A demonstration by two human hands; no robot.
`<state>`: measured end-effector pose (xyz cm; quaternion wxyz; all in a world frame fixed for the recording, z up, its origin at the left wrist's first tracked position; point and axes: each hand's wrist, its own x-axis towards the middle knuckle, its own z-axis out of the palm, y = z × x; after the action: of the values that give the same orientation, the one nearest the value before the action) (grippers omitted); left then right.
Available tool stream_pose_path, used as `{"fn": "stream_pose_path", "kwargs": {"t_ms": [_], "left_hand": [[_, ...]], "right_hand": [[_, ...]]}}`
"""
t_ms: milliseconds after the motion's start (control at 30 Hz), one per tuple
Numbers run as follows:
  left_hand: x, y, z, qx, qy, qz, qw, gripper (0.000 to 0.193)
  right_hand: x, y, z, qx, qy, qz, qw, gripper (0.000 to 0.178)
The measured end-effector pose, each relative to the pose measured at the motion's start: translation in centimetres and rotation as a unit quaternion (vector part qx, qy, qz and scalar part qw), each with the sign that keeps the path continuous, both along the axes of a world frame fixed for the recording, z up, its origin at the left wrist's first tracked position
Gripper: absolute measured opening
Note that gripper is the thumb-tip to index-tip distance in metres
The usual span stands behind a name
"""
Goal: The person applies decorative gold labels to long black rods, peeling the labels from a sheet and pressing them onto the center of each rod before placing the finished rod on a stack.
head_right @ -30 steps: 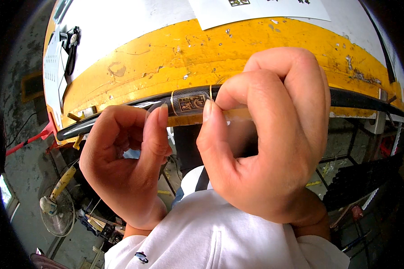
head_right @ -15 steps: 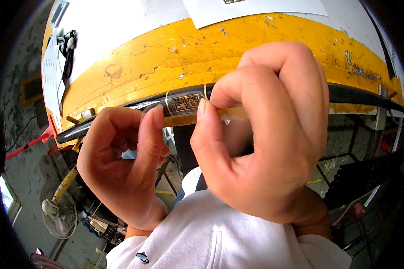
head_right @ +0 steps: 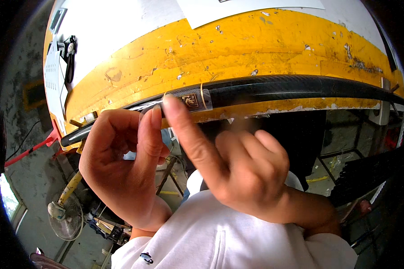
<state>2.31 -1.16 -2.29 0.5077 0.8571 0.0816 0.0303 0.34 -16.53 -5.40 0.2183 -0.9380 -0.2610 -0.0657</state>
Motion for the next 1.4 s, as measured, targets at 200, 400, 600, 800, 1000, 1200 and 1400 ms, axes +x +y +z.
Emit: {"fn": "stream_pose_path", "kwargs": {"t_ms": [200,400,600,800,1000,1200,1400], "left_hand": [[-0.3,0.0,0.2,0.016,0.005,0.010,1.000,0.015],[0.0,-0.2,0.3,0.020,0.015,0.009,1.000,0.016],[-0.2,-0.2,0.2,0.031,0.008,0.011,0.999,0.017],[0.0,-0.3,0.3,0.041,-0.001,0.005,0.999,0.019],[-0.3,0.0,0.2,0.065,-0.009,0.001,0.998,0.019],[-0.2,1.9,3.2,0.397,-0.211,-0.055,0.891,0.054],[-3.6,1.3,4.8,0.278,-0.035,-0.250,0.927,0.048]], "right_hand": [[-0.1,-1.6,0.3,-0.031,-0.004,-0.023,0.999,0.067],[-0.4,1.2,-0.4,-0.010,-0.026,-0.027,0.999,0.073],[-0.1,-3.5,0.6,-0.068,-0.020,-0.064,0.995,0.064],[1.1,-4.4,-0.5,-0.003,-0.092,-0.115,0.989,0.054],[1.7,-4.8,-0.9,-0.016,-0.130,-0.133,0.982,0.047],[0.7,-6.5,2.7,-0.031,-0.090,-0.145,0.985,0.049],[-0.3,-9.3,4.8,0.101,-0.105,-0.264,0.953,0.050]]}}
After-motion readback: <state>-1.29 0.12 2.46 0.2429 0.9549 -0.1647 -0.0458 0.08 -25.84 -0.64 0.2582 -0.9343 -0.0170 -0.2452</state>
